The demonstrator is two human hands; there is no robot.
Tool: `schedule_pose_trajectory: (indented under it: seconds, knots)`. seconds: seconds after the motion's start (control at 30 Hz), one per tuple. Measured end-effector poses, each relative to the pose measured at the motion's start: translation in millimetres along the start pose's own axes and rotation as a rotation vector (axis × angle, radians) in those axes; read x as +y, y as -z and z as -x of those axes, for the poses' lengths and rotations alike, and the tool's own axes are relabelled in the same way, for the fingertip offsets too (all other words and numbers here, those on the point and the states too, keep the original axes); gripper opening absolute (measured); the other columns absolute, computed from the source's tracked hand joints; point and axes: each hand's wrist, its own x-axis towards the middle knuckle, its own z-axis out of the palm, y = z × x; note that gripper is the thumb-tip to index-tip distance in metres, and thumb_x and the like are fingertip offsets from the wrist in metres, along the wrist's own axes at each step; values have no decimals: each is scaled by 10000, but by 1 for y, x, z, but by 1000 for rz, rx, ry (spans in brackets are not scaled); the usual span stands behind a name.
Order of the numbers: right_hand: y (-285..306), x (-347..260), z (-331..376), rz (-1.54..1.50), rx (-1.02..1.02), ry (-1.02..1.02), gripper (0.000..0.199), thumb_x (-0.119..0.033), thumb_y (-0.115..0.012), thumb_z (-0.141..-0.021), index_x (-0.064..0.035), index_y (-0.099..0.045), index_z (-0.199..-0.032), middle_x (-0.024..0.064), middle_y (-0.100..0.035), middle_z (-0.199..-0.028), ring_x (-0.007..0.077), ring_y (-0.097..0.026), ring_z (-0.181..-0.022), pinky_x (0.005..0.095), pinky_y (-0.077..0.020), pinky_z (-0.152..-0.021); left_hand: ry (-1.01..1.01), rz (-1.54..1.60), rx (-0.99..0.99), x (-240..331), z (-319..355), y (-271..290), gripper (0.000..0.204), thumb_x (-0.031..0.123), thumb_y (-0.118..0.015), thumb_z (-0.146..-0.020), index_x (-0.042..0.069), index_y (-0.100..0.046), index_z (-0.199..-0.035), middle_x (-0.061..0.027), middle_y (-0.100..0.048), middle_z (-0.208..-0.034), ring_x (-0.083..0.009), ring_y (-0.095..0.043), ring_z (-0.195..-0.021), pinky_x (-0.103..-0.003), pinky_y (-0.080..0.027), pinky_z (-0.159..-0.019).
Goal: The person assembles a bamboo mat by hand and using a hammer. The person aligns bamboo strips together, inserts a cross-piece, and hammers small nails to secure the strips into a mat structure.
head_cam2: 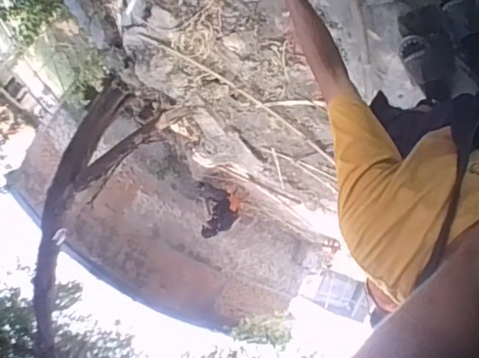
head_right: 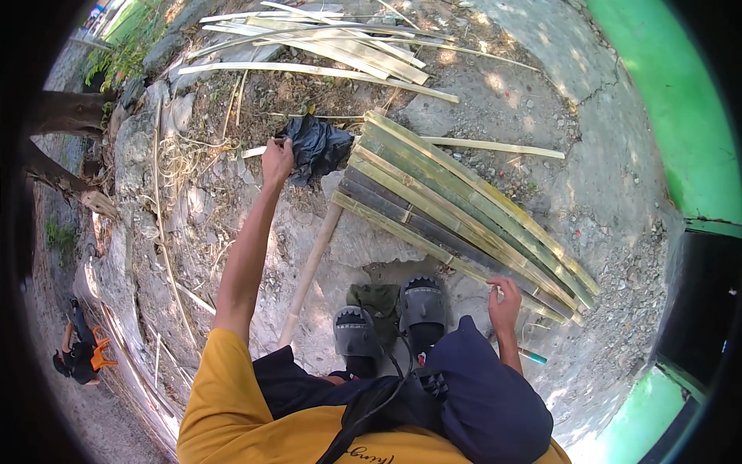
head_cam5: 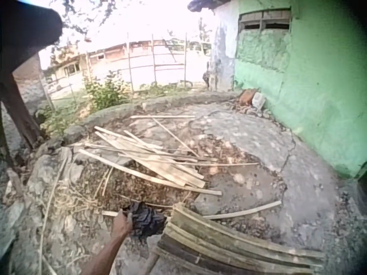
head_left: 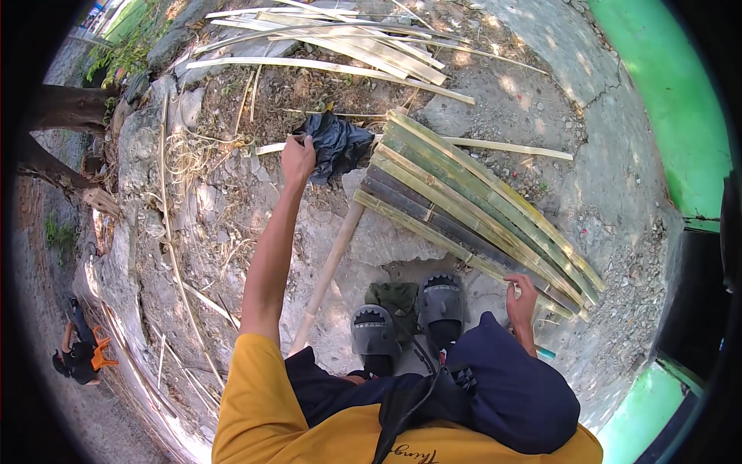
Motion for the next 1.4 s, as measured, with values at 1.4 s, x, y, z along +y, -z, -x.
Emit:
schedule_pose_trajectory:
  seconds: [1.4]
  knots:
    - [-30,17,-4,275,115,191,336,-183,-842,-789,-107,-726,-1095,80,-651,-1039,301,-635,-1008,420,-500,-873,-687,-234,-151,15,-26,-60,103,15,-618,-835,-50,-674,-893,-297,-691,-970,-482,-657,-945,-538,-520,-876]
